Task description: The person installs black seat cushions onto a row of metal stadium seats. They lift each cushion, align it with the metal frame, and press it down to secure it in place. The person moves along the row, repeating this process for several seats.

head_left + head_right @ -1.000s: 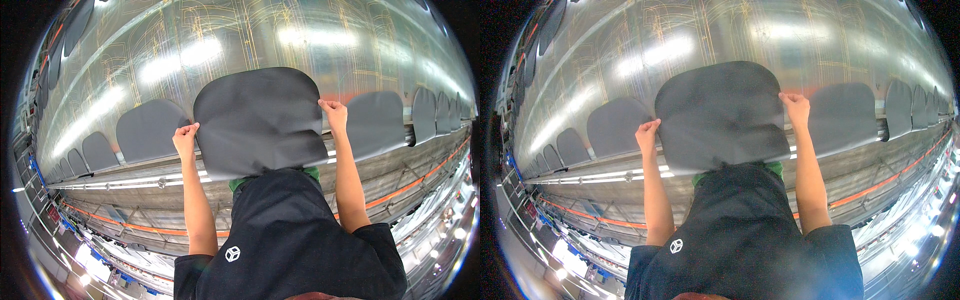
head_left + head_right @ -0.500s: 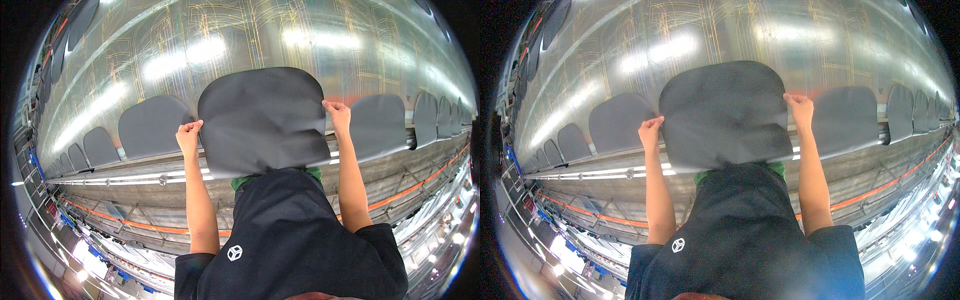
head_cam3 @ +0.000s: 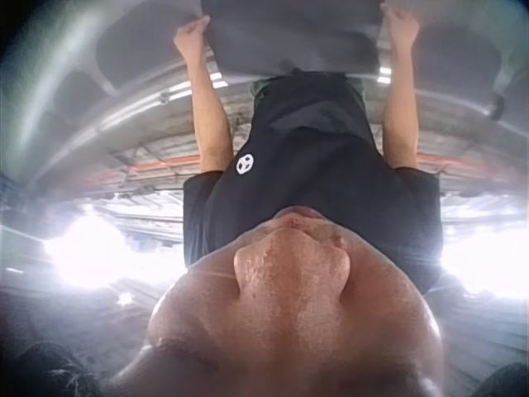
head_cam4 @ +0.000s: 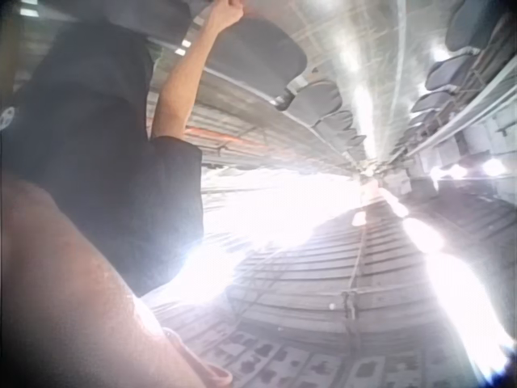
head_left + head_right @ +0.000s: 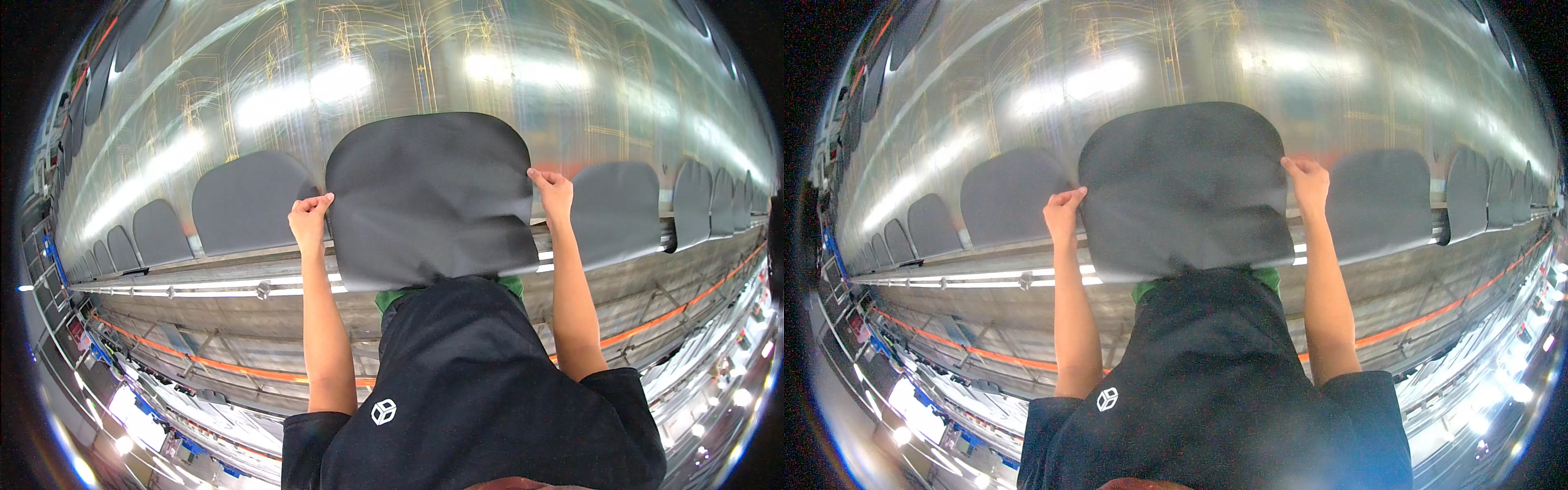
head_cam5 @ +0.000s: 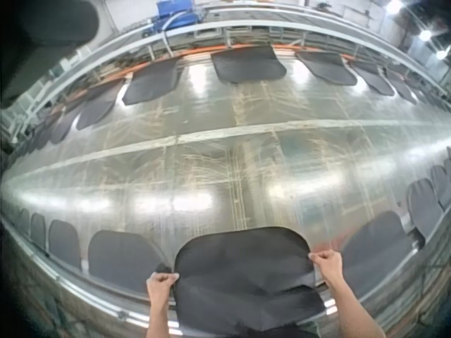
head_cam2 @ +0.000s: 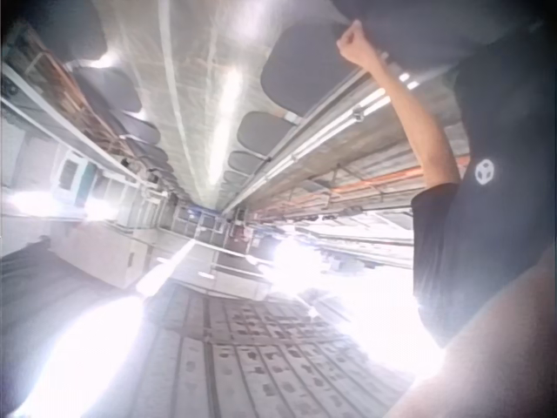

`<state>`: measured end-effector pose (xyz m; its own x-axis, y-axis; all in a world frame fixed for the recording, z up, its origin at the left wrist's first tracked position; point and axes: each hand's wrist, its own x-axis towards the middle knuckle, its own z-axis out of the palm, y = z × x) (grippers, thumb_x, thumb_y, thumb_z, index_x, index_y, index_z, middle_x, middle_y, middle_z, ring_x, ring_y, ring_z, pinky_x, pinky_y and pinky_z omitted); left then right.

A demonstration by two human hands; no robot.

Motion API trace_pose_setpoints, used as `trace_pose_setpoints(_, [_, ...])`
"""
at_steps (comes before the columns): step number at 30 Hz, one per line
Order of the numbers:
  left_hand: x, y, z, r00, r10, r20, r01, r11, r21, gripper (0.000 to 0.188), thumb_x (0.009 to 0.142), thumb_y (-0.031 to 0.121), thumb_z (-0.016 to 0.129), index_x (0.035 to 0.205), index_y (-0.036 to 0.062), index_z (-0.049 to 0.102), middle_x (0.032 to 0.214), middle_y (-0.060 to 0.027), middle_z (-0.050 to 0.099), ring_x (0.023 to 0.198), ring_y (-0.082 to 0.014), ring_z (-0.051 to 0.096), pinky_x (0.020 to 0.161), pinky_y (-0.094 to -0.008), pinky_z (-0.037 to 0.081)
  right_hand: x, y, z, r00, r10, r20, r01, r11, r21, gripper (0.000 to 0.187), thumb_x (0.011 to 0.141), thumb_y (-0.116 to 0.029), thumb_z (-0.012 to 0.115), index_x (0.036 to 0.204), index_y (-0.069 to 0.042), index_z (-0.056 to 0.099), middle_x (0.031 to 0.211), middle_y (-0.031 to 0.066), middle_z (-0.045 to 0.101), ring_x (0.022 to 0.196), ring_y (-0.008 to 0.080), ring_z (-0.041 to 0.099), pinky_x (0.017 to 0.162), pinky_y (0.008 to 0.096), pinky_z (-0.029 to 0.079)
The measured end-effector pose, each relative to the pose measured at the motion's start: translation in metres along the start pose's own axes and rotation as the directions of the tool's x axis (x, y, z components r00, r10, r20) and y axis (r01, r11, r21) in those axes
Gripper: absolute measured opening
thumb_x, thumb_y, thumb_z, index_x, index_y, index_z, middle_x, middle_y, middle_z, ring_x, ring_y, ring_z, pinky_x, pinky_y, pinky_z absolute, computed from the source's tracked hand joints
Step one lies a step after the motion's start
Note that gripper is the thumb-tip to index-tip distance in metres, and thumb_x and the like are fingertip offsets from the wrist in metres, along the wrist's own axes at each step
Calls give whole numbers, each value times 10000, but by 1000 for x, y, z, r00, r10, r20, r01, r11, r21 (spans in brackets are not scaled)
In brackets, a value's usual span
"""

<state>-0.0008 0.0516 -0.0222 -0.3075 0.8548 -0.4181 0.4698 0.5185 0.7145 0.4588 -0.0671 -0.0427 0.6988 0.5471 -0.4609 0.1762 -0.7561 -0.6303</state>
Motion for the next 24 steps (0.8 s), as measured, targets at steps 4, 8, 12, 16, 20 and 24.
trace_pose_setpoints(4, [1,-4,1,1000,-6,-5,6,999,-38,264,734,180,873,815,-43,757,758,-11,524,678,-122,468,637,-305,391,-1,-2,-1,1000,10,10,-10,1000,3,371,801,-307,839,918,36,759,747,-4,652,709,80,521,679,251,421])
trace_pose_setpoints(8, [-1,2,1,1000,-3,-17,3,1000,13,263,725,193,873,808,-30,762,740,-8,509,660,-127,464,620,-315,386,-3,-6,-3,999,25,38,-24,999,-27,440,800,-358,816,972,43,762,957,161,748,903,225,687,847,347,501])
trace_pose_setpoints(12, [2,-2,-1,999,-43,-9,43,998,55,322,712,251,878,833,-26,764,824,-52,594,751,-166,550,721,-322,432,-2,-3,-2,1000,-5,10,6,999,-46,439,804,-343,816,969,60,757,916,153,748,869,209,682,837,335,500])
trace_pose_setpoints(16, [5,-10,-2,998,-62,-17,63,991,117,343,704,277,881,841,-17,768,865,-66,636,772,-180,589,745,-331,457,-2,-4,-1,999,-1,36,2,1000,-16,425,809,-323,818,968,66,757,881,129,746,846,176,663,840,315,493])
trace_pose_setpoints(20, [8,-16,-1,999,-38,-34,44,983,181,329,706,298,876,829,11,774,823,-59,604,736,-186,581,703,-336,455,-2,-8,-1,999,-29,24,29,999,-32,400,808,-302,826,953,65,759,872,116,741,831,164,648,831,303,489])
trace_pose_setpoints(24, [6,-15,3,996,65,-66,-54,985,161,272,708,322,867,806,82,786,762,-48,583,686,-211,583,668,-365,467,0,-5,-3,998,-27,60,24,998,53,395,824,-290,819,969,71,754,909,108,742,867,152,645,852,296,480])
